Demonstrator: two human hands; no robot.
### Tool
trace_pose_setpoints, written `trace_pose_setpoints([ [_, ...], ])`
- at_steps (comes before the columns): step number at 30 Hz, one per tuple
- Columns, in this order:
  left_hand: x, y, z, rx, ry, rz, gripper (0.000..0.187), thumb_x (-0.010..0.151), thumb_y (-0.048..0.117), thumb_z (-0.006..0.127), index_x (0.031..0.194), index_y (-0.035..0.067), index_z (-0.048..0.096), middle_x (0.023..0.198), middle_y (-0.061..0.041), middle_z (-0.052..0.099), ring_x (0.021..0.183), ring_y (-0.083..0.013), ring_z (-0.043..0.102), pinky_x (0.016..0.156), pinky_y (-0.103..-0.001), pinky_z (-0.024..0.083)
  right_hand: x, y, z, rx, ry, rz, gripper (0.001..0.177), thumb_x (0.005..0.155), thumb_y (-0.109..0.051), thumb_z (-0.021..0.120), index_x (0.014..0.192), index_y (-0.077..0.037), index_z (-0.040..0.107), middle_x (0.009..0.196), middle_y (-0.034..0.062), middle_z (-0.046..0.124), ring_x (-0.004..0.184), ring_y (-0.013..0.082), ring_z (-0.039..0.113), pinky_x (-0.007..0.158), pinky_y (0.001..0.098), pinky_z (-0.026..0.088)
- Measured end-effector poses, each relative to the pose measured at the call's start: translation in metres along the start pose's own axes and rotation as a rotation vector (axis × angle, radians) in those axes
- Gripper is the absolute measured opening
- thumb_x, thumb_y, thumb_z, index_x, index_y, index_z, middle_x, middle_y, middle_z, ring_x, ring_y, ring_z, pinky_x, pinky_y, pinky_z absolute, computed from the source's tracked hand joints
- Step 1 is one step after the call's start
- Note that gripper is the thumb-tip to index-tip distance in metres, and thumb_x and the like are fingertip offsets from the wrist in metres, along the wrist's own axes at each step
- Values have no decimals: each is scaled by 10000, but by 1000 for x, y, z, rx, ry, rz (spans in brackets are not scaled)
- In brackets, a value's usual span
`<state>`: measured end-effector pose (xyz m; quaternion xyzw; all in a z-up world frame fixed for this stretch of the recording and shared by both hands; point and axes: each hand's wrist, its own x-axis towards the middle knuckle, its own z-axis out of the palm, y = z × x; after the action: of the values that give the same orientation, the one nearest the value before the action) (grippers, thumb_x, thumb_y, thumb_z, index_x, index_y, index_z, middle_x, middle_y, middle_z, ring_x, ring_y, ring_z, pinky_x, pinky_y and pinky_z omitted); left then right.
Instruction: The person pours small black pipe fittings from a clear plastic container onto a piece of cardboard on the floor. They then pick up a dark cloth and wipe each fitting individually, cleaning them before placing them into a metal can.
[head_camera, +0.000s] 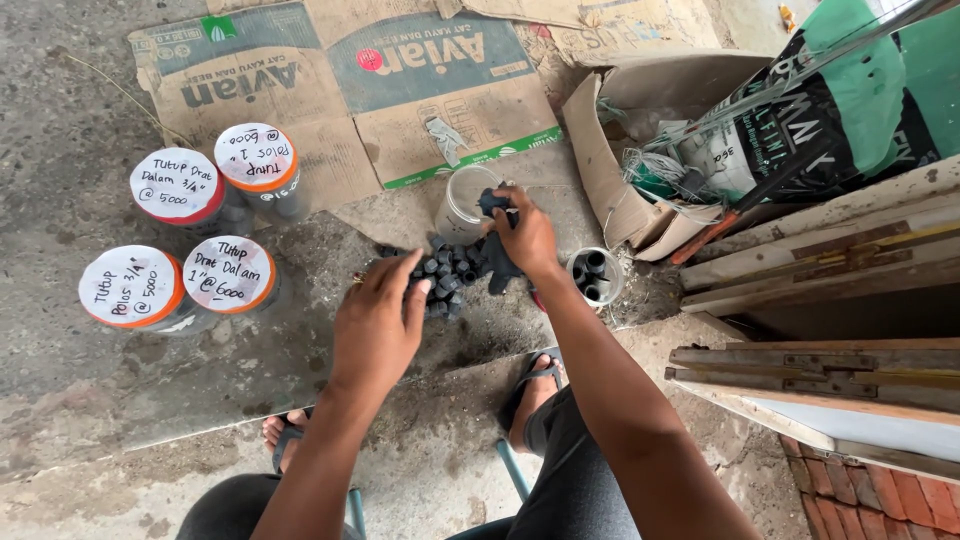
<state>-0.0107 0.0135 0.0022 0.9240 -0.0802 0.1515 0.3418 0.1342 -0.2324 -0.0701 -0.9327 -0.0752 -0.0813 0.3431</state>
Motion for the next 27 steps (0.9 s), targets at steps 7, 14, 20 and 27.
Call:
trace_pose_setpoints([
  [7, 3, -4, -23, 28, 145, 9, 375, 1025, 227, 623, 1377, 97, 642, 1141, -81, 703, 897, -244, 749, 779, -415, 600, 1, 9, 15, -34, -195, -136, 373, 1027, -93, 637, 1393, -143, 588, 1113, 272, 699, 950, 532, 703, 707, 687, 598],
  [14, 1, -14, -24, 27, 163, -4, 363, 1034, 235, 625, 1368, 94, 636, 1108, -70, 705, 869, -214, 753, 774, -394, 598, 2, 40, 38, -232, -284, -234, 287, 1026, -104, 635, 1309, -145, 638, 1026, 186, 703, 816, 431, 733, 581, 590, 608],
  [20, 2, -15, -24, 39, 181, -3, 356, 1018, 228, 645, 1351, 101, 646, 1075, -50, 718, 842, -205, 753, 749, -382, 596, 0, 36, 39, -74, -320, -234, 275, 941, -116, 723, 1210, -171, 718, 999, 179, 740, 853, 460, 730, 623, 606, 588],
  [27, 4, -16, -23, 67, 170, -12, 360, 1012, 224, 646, 1352, 106, 640, 1071, -29, 720, 844, -182, 749, 738, -372, 598, -9, 7, 27, 6, -380, -299, 272, 955, -38, 701, 1213, -112, 741, 1003, 205, 748, 852, 457, 735, 677, 585, 599],
])
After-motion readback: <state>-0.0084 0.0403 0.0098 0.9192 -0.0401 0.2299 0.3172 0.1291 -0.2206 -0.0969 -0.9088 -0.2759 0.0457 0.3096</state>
